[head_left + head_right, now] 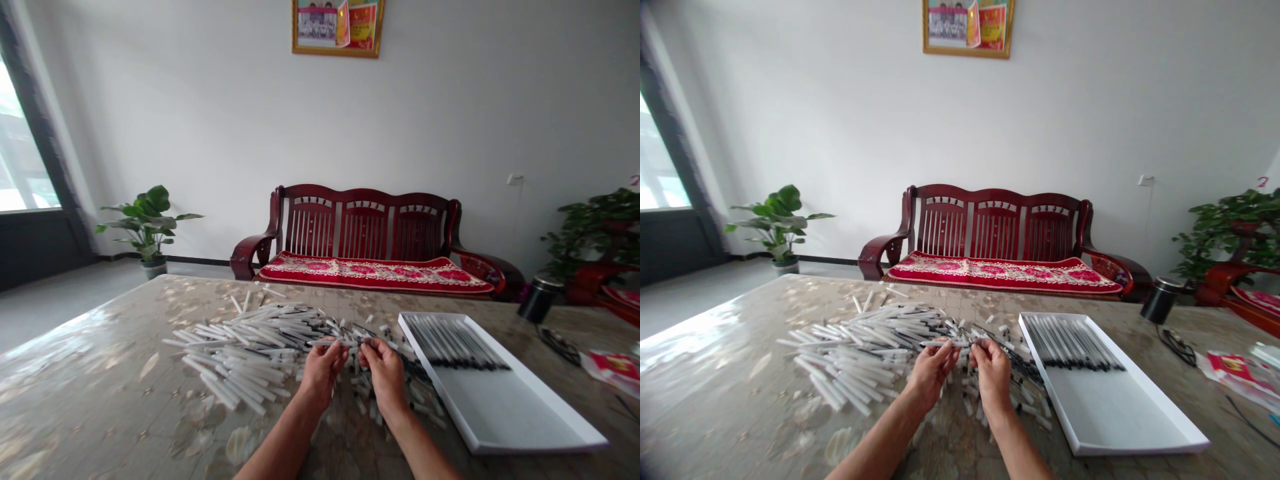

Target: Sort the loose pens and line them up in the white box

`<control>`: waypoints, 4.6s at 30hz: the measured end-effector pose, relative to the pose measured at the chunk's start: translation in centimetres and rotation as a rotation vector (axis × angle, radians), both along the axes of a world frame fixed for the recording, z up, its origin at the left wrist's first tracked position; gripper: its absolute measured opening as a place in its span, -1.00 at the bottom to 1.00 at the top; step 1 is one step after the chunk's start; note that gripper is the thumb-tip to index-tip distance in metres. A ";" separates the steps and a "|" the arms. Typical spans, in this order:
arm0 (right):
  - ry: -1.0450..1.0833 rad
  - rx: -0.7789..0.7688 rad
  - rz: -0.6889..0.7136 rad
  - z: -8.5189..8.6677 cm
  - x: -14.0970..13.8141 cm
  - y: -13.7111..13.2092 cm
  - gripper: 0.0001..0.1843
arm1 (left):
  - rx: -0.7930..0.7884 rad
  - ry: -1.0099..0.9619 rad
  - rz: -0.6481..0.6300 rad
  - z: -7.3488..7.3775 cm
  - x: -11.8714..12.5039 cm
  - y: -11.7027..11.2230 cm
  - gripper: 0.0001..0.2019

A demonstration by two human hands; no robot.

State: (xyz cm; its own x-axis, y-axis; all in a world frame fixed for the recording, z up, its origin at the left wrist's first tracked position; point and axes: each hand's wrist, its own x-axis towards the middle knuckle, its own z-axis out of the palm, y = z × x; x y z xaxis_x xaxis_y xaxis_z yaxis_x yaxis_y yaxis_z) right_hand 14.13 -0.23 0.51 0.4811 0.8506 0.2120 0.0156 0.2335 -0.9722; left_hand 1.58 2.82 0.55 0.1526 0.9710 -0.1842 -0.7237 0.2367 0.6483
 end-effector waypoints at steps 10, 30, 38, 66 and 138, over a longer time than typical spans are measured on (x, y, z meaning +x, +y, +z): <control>-0.393 0.021 -0.044 -0.5 0.6 0.3 -0.66 | 0.073 0.055 0.048 0.3 0.2 -0.2 -0.61; -0.611 -0.083 0.030 0.4 1.3 -0.2 -0.48 | 0.088 0.091 0.000 0.6 0.2 -0.3 -0.54; -0.672 -0.075 0.058 0.7 1.3 -0.4 -0.56 | 0.081 0.100 0.000 0.7 0.2 -0.4 -0.53; 0.073 -0.125 0.174 1.5 0.8 -0.3 -0.44 | 0.118 0.166 -0.285 2.1 -1.0 -0.2 -0.65; 0.018 -0.028 0.326 2.4 1.5 -2.0 -0.55 | 0.099 0.036 -0.033 2.0 -0.7 -0.2 -0.74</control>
State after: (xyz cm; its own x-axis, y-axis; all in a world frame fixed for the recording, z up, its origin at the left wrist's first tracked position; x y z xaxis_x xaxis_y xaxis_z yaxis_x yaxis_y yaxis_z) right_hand 15.59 -2.24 2.92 0.1860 0.9660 0.1797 -0.0732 0.1960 -0.9779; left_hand 0.90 2.61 2.56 0.1800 0.9792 -0.0932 -0.6922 0.1934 0.6953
